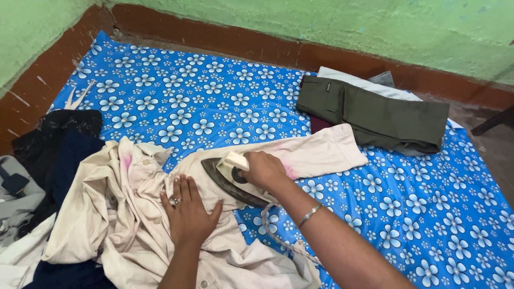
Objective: The person irons a light-colored shirt laid out on a blue floral bedsheet. They use an electric iron to smooth the front, sleeves, and back of the shirt, adjusting the fabric with their hands as needed.
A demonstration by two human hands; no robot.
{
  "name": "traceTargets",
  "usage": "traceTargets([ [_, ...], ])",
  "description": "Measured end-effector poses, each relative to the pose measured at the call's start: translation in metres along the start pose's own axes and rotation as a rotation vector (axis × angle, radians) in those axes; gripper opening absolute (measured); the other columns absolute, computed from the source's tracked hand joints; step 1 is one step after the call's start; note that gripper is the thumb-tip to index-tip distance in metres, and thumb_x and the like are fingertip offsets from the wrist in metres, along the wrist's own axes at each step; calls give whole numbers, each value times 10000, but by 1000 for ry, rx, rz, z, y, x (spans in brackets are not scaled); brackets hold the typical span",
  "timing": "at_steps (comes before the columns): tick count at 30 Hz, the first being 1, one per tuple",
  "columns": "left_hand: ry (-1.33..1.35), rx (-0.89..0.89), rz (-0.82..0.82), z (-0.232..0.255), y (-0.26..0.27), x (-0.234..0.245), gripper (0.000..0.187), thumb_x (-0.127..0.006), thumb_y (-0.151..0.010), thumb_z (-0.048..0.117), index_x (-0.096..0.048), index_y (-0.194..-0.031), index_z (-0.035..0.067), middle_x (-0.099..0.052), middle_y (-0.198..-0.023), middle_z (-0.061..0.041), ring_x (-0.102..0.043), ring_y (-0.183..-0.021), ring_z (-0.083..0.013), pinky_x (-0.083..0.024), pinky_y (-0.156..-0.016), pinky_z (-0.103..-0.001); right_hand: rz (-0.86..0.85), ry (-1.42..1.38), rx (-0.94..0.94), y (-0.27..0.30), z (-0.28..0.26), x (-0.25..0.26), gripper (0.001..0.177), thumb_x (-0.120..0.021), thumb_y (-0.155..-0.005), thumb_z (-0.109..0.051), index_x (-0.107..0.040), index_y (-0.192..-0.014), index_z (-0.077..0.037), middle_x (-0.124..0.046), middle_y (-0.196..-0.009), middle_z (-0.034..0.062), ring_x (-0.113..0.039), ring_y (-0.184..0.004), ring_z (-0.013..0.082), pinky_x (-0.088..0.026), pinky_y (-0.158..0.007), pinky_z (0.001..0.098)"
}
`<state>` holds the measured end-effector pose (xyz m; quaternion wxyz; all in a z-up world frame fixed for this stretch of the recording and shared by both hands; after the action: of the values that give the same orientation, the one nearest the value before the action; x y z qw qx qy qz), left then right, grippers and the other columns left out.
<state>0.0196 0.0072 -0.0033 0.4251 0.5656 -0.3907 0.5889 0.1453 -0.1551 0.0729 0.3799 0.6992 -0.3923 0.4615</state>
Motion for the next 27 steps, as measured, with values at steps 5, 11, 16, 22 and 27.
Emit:
traceTargets([
  [5,-13,0,8,0,0,1,1020,-431,-867,741,-246,-1559,15,-243,-1647,-123,-126,-1548,-243,-44,-1214,-564,71,-22,-182,-6,19,10,399,-770,-851,-295,-691,-1197,-113,-741,-1084,180,-722,-1013,340,-562,-885,465],
  [11,-25,-2,17,1,1,3,1022,-429,-865,743,-250,-1559,14,-238,-1650,-129,-130,-1544,-238,-53,-1210,-565,88,-9,-183,6,31,7,374,-789,-831,-296,-709,-1136,-94,-745,-1062,181,-722,-1010,343,-558,-890,456],
  [16,-28,3,11,0,2,2,1019,-434,-868,747,-257,-1558,18,-242,-1651,-126,-131,-1549,-246,-49,-1217,-560,84,8,-237,13,38,10,382,-785,-843,-325,-706,-1130,-85,-735,-1077,174,-719,-1018,346,-563,-887,457],
  [22,-33,9,2,1,1,1,1023,-441,-861,745,-251,-1560,22,-246,-1649,-115,-130,-1547,-242,-45,-1216,-559,109,-18,-308,7,46,15,383,-782,-852,-312,-701,-1143,-76,-737,-1095,178,-717,-1038,345,-563,-900,453],
  [27,-24,15,-3,1,0,0,1028,-453,-855,742,-244,-1563,25,-239,-1651,-107,-130,-1544,-237,-57,-1205,-584,63,-25,-329,14,59,15,444,-789,-812,-265,-672,-1210,-105,-737,-1109,177,-729,-1032,336,-566,-905,447],
])
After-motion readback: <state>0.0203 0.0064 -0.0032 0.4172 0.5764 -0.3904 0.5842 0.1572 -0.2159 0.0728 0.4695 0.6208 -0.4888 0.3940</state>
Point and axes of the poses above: each hand's wrist, its own y-axis away from the middle knuckle, its own x-axis out of the back of the hand, z = x × y, the point moved 2 cm from there along -y, towards the middle knuckle
